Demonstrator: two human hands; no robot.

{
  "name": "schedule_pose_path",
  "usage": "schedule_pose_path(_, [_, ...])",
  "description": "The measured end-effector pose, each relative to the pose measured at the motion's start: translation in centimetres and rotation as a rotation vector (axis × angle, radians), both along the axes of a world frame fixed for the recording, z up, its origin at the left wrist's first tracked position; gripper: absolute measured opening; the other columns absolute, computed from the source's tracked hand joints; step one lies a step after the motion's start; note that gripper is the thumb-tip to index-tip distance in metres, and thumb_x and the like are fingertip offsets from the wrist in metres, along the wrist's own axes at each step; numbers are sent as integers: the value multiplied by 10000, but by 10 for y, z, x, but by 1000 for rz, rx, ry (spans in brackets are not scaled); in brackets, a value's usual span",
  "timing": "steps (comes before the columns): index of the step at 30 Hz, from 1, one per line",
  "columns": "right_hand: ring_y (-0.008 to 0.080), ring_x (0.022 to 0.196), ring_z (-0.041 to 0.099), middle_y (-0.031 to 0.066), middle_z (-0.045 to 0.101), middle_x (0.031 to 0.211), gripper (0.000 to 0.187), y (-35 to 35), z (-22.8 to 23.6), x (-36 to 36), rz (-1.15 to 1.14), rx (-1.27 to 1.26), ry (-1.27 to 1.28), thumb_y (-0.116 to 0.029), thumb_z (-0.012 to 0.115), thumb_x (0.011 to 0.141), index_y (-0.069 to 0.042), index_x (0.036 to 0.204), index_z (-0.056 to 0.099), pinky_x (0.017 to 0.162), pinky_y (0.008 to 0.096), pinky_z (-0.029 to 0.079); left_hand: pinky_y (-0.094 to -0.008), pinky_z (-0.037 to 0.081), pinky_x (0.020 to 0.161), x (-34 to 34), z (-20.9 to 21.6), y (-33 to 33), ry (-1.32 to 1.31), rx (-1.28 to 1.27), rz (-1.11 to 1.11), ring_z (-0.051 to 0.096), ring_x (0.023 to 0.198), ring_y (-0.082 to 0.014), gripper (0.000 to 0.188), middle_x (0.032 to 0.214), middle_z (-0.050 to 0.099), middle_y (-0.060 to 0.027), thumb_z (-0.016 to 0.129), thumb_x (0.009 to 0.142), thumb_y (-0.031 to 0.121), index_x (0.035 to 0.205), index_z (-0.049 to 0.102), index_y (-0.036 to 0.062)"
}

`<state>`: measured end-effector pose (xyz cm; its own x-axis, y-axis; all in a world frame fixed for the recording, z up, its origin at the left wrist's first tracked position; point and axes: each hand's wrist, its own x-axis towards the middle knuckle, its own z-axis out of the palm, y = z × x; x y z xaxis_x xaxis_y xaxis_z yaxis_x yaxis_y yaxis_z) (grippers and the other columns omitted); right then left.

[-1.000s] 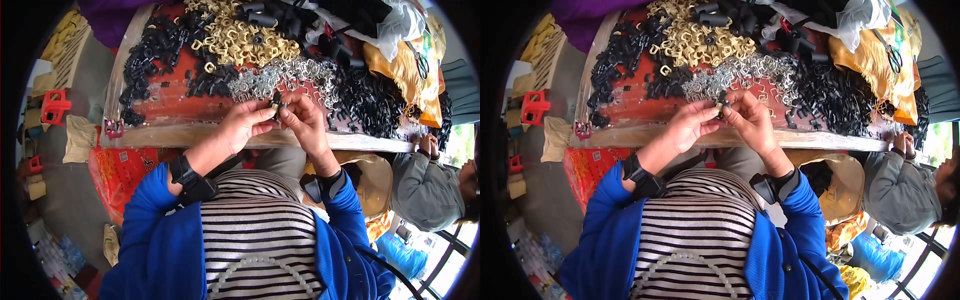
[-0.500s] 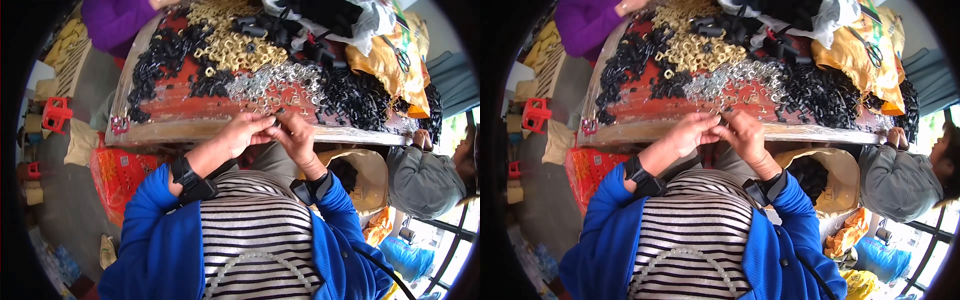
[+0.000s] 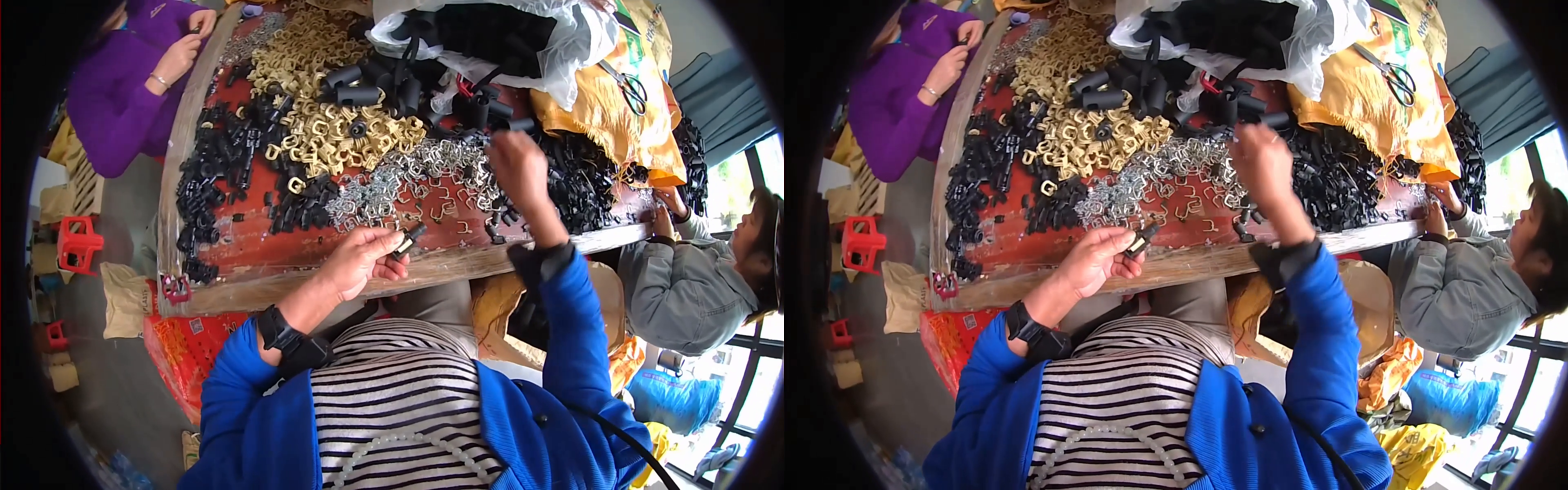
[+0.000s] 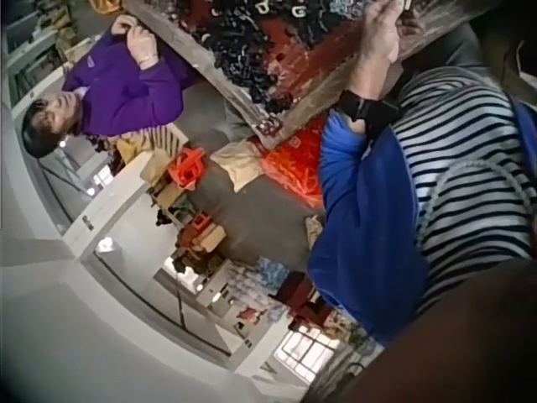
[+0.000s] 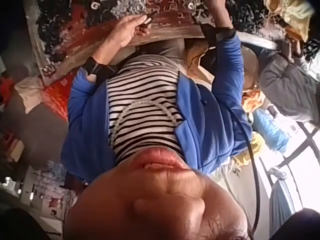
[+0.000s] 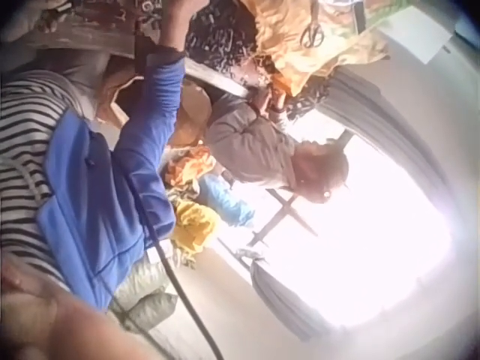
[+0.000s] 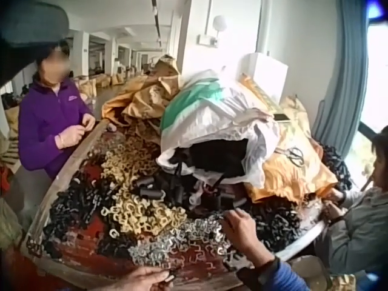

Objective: The person assembles components by hand, picking up a black plastic housing, inserting a metal clip and a tan plastic piece, and then sliding the assembly into a larger black sleeve. The completed units are placed onto the table among piles of parts.

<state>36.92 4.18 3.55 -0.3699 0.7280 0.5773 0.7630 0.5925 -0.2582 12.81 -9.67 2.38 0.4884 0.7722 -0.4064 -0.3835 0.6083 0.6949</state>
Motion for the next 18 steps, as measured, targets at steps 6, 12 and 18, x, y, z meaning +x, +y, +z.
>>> schedule_pose_path(6, [279, 791, 502, 82, 529, 789, 208, 98, -29, 55, -325, -88, -421, -292, 523, 712, -93, 771, 540, 664, 402, 381, -210, 466, 558, 0, -3, 14, 21, -31, 12, 546, 614, -113, 248, 762, 552, -73, 441, 832, 225, 884, 512, -6])
schedule_pose_path(12, [274, 860, 485, 52, 529, 828, 309, 96, -19, 53, -277, -296, -639, -404, 507, 711, -130, 850, 546, 708, 423, 352, -211, 469, 574, -4, -4, 8, -22, -67, -16, 551, 641, -119, 267, 784, 552, -83, 438, 833, 228, 981, 474, 8])
schedule_pose_path(18, [251, 846, 506, 53, 535, 831, 371, 64, -13, 54, -253, -165, -482, -415, 570, 668, -132, 905, 531, 720, 406, 361, -216, 473, 593, -1, -1, -6, -25, -73, 14, 558, 659, -127, 277, 804, 558, -94, 432, 837, 212, 1040, 442, 24])
